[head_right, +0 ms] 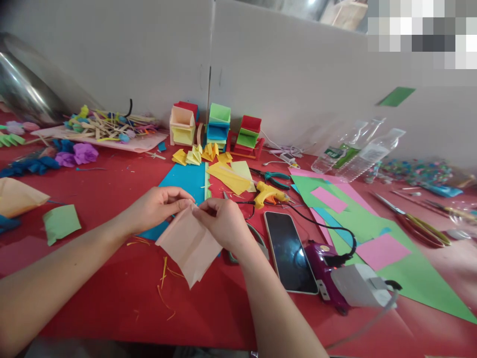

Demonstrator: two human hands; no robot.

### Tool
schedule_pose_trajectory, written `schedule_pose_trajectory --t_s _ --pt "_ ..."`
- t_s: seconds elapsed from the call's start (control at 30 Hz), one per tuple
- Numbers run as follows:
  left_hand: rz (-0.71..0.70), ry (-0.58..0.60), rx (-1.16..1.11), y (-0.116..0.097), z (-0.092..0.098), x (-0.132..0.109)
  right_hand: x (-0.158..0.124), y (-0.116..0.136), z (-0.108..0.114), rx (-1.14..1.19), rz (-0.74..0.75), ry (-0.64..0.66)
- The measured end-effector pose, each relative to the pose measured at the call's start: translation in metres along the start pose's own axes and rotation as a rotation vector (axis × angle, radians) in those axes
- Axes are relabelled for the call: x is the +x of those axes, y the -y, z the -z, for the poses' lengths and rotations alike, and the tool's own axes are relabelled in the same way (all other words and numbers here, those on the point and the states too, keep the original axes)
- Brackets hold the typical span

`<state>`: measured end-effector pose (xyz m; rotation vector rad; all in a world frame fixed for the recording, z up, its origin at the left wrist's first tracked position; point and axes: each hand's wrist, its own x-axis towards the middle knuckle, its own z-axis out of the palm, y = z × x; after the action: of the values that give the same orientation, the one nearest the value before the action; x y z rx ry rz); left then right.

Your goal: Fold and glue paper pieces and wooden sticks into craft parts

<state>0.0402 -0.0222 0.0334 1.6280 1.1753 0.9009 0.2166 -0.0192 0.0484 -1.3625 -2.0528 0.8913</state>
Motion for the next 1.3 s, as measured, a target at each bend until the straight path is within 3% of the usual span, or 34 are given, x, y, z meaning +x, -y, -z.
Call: schedule_pose_trajectory --t_s 0.23,0.3,0.4,0.47,0.57,0.73,0.87,1.03,1.2,1.3 --pt "0.074 -0.030 0.035 0.001 0.005 0.002 -0.002 0.002 0.009 0.089 -0.071 0.116" --pt "0.086 -0.093 0.010 0.005 0.012 0.005 -0.001 0.000 0.016 0.094 -0.116 0.061" --pt "0.091 -0.270 -0.080 0.011 0.028 0.011 -0.001 -0.004 0.030 0.068 -0.161 -0.140" --pt "0.118 -0.396 -0.258 0.014 0.039 0.016 -0.007 -0.008 0.042 -0.004 -0.159 -0.269" --pt "0.175 -0.473 -0.552 0.017 0.052 0.020 -0.028 -0.013 0.053 -0.160 -0.173 -0.265" --pt "0.146 -0.502 -0.637 0.025 0.054 0.025 -0.061 -0.017 0.037 -0.659 -0.146 -0.184" --pt "0.101 -0.557 -0.627 0.034 0.048 0.028 -0.055 -0.010 0.017 -0.901 -0.156 -0.107" --pt "-0.032 -0.729 -0.582 0.038 0.054 0.029 -0.050 0.011 0.022 -0.988 -0.214 -0.129" --pt "-0.048 -0.792 -0.710 0.037 0.067 0.030 -0.088 0.018 0.039 -1.052 -0.372 -0.227" --pt "-0.009 -0.793 -0.804 0.039 0.068 0.031 -0.109 0.016 0.036 -1.015 -0.444 -0.295"
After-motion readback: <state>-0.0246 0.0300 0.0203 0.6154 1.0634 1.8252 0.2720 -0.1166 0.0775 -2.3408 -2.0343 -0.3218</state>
